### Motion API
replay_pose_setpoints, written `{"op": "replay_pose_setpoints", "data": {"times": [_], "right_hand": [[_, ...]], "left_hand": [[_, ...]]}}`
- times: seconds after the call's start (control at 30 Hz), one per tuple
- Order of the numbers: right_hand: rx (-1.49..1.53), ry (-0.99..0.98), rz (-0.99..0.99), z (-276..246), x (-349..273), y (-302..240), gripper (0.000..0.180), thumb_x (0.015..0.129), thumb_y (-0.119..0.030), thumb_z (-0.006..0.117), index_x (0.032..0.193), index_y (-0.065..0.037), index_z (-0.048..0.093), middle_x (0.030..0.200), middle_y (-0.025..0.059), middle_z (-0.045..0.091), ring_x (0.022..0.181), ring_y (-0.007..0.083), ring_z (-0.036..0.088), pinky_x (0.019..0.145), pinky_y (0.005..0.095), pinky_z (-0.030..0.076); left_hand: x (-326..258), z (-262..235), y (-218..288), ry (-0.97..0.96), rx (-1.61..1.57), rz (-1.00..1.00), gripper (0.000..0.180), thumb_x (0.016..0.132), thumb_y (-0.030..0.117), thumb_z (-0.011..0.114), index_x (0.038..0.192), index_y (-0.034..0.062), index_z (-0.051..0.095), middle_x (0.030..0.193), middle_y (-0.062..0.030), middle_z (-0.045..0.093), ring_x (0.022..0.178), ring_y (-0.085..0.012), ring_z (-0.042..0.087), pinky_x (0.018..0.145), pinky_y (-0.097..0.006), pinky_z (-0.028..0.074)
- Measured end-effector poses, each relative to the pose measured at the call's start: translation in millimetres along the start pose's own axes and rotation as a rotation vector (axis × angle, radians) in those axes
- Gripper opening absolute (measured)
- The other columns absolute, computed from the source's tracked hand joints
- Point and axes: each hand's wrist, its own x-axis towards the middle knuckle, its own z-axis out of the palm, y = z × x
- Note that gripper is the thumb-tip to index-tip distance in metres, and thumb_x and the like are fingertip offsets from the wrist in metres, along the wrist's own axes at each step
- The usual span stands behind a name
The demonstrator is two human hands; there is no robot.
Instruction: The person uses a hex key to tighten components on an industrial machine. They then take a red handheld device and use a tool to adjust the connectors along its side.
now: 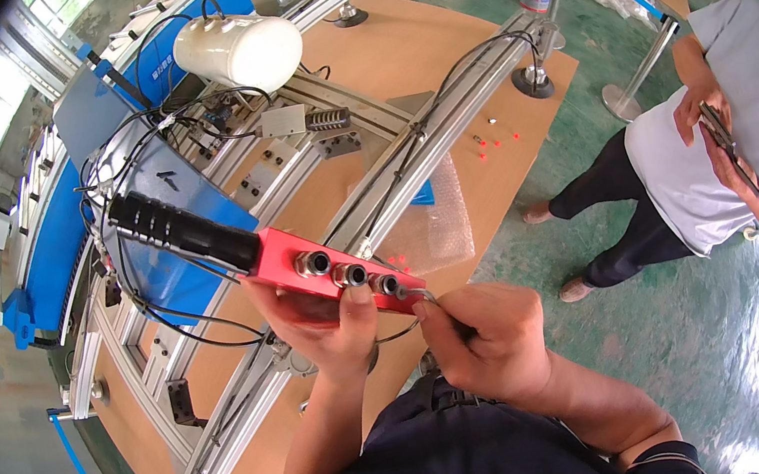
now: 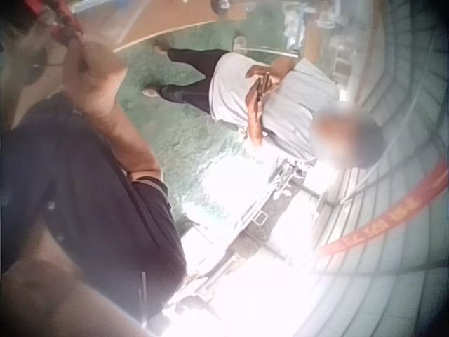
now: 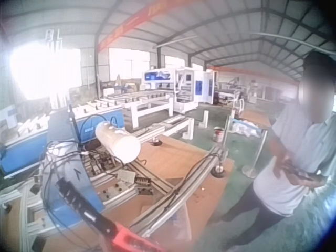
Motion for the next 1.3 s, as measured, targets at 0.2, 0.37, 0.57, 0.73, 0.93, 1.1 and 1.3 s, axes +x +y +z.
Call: {"op": "replay_pose_setpoints", "data": {"times": [0.2,0.37,0.57,0.73,0.93,1.1,1.3], "right_hand": [[0.205,-0.079,0.223,1.4,-9.4,3.2,0.018,0.084,-0.002,0.06,0.067,0.0,0.053,0.053,0.0139,0.045,0.042,0.0246,0.044,0.042,0.034,0.034],[0.114,-0.137,0.146,1.2,-12.1,12.3,0.015,0.085,-0.004,0.058,0.072,-0.001,0.055,0.054,0.0141,0.047,0.044,0.0272,0.046,0.044,0.0353,0.036],[0.019,-0.323,0.188,-7.7,-24.2,20.6,0.005,0.076,-0.003,0.063,0.081,-0.004,0.06,0.06,0.0095,0.054,0.052,0.0295,0.05,0.05,0.036,0.043],[-0.493,-0.141,-0.279,-35.3,3.8,62.9,0.021,0.067,-0.001,0.069,0.086,-0.006,0.063,0.077,0.0076,0.058,0.066,0.0251,0.055,0.059,0.0351,0.047],[-0.349,0.032,-0.122,-28.3,39.1,56.5,0.028,0.073,0.0,0.069,0.1,-0.006,0.066,0.092,0.0088,0.06,0.076,0.0209,0.058,0.065,0.0317,0.048],[0.544,-0.155,0.359,-29.0,47.3,38.9,0.04,0.085,-0.001,0.062,0.124,0.0,0.052,0.095,0.0052,0.063,0.086,0.0096,0.058,0.073,0.025,0.047],[0.659,-0.199,0.348,-24.4,43.6,37.7,0.048,0.084,-0.001,0.063,0.128,0.001,0.046,0.088,0.0029,0.06,0.08,0.0065,0.056,0.073,0.0218,0.046]], "left_hand": [[1.6,-6.5,-7.0,-0.127,0.175,0.24,0.074,0.069,0.009,0.075,0.123,0.0019,0.026,0.103,-0.0115,0.047,0.081,-0.0145,0.056,0.068,-0.027,0.051],[-3.0,-2.4,-4.0,-0.065,0.022,-0.022,0.071,0.068,0.002,0.071,0.123,0.0032,0.027,0.103,-0.0108,0.047,0.084,-0.0146,0.055,0.068,-0.027,0.051],[9.9,-10.3,-3.5,-0.062,0.008,-0.182,0.056,0.067,-0.005,0.06,0.117,0.0028,0.036,0.099,-0.0088,0.049,0.08,-0.0127,0.056,0.065,-0.028,0.053],[12.4,-11.5,2.2,-0.18,-0.083,-0.562,0.045,0.069,-0.002,0.058,0.112,0.0009,0.044,0.091,-0.0053,0.055,0.074,-0.0111,0.059,0.066,-0.027,0.052],[-0.7,-1.0,-1.5,-0.287,0.017,-0.586,0.05,0.068,0.001,0.063,0.114,0.0011,0.045,0.092,-0.0041,0.056,0.077,-0.01,0.058,0.069,-0.026,0.051],[-3.7,1.0,-6.3,-0.321,0.102,-0.546,0.051,0.068,-0.001,0.063,0.116,0.0014,0.044,0.098,-0.0055,0.056,0.083,-0.0111,0.058,0.073,-0.027,0.053],[-7.3,-2.9,-15.1,-0.343,0.185,-0.463,0.054,0.069,-0.001,0.065,0.118,0.0012,0.043,0.102,-0.0069,0.056,0.087,-0.0117,0.058,0.075,-0.028,0.054]]}}
